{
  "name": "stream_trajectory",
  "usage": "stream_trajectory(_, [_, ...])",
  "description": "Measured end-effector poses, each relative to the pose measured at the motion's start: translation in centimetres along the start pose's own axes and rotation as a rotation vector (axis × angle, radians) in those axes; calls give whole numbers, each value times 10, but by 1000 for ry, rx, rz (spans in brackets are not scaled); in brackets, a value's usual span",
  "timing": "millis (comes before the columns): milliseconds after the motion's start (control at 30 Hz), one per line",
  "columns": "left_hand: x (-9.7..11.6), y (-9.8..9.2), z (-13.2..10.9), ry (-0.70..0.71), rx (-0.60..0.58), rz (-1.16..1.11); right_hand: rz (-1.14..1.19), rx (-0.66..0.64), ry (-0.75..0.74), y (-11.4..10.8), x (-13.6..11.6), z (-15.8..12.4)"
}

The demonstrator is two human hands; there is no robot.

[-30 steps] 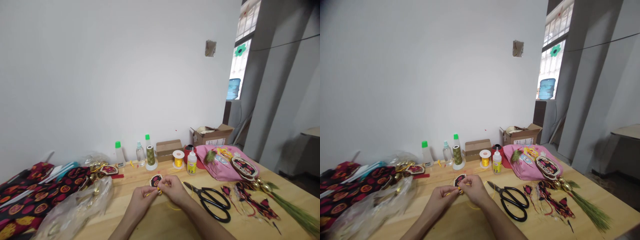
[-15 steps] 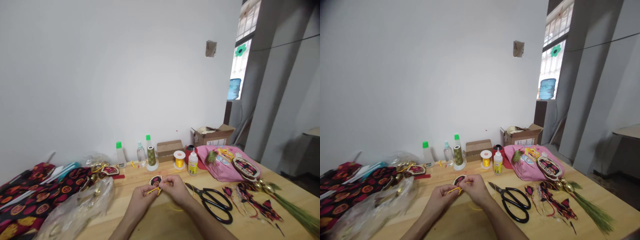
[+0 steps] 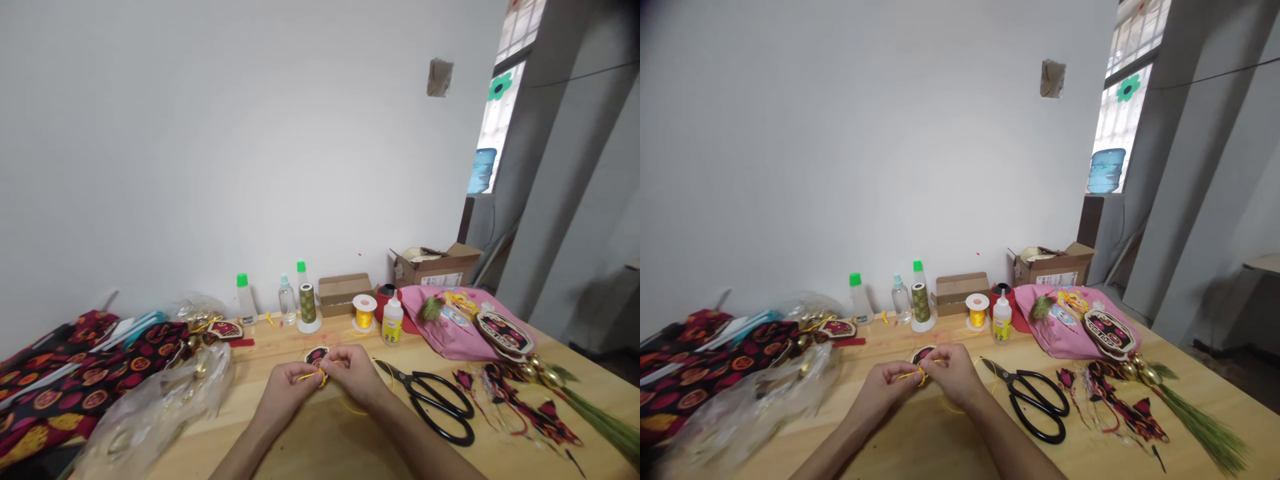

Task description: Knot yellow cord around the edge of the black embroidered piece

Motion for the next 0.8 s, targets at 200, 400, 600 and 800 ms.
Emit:
stream_trajectory(200, [2, -5, 1, 59, 76, -43, 68, -28, 38, 5, -2, -2])
stream_trajectory(400, [4, -6, 1, 43, 104, -26, 103, -37, 44, 5, -2, -2])
stream_trajectory(600, [0, -6, 1, -10, 96, -55, 130, -72, 63, 6, 5, -1])
stream_trajectory(800, [-3, -10, 2, -32, 67, -145, 55, -73, 63, 6, 9, 0])
Point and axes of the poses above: each hand's wrist, its own z-axis towards the middle knuckle, its own y-axis out of the palm, x = y × z, the point moved 6 cm from there along z, towards the middle knuckle, and after that the axes turned 3 degrees about -z, right-handed, at the moved point
